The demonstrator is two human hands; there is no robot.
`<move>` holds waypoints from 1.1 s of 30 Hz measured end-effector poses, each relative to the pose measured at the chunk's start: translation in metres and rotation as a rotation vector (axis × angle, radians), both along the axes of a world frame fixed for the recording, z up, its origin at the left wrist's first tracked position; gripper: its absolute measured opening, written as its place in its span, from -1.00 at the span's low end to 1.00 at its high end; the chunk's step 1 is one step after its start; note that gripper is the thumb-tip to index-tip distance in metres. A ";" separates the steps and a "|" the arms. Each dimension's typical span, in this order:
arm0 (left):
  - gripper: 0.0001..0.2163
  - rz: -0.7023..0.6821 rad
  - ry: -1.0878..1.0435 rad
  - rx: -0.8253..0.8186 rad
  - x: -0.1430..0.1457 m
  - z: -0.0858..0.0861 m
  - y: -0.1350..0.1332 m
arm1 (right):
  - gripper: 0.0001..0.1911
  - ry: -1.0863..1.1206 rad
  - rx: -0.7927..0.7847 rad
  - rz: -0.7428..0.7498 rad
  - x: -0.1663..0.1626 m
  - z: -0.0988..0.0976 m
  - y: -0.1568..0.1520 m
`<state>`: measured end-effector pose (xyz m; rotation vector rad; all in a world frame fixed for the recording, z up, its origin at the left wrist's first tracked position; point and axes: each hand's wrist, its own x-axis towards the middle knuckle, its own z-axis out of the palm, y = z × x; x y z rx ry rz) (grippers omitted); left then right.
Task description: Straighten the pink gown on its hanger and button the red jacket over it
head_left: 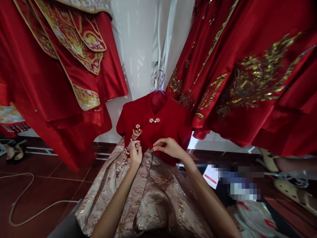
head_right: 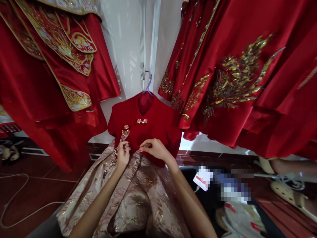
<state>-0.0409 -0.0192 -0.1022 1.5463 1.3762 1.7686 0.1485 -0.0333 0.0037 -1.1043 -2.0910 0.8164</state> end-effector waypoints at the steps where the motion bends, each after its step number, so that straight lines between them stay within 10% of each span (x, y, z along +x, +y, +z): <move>1: -0.83 -0.014 -0.010 -0.011 0.001 0.000 0.000 | -0.79 0.045 -0.016 -0.016 -0.007 -0.007 0.002; 15: -0.78 -0.220 -0.281 -0.085 0.004 -0.002 -0.012 | -0.75 0.239 0.228 -0.438 -0.056 -0.061 0.008; 33: -0.77 -0.099 -0.209 -0.084 0.004 0.008 -0.021 | -0.80 0.004 0.334 -0.229 -0.063 -0.059 -0.007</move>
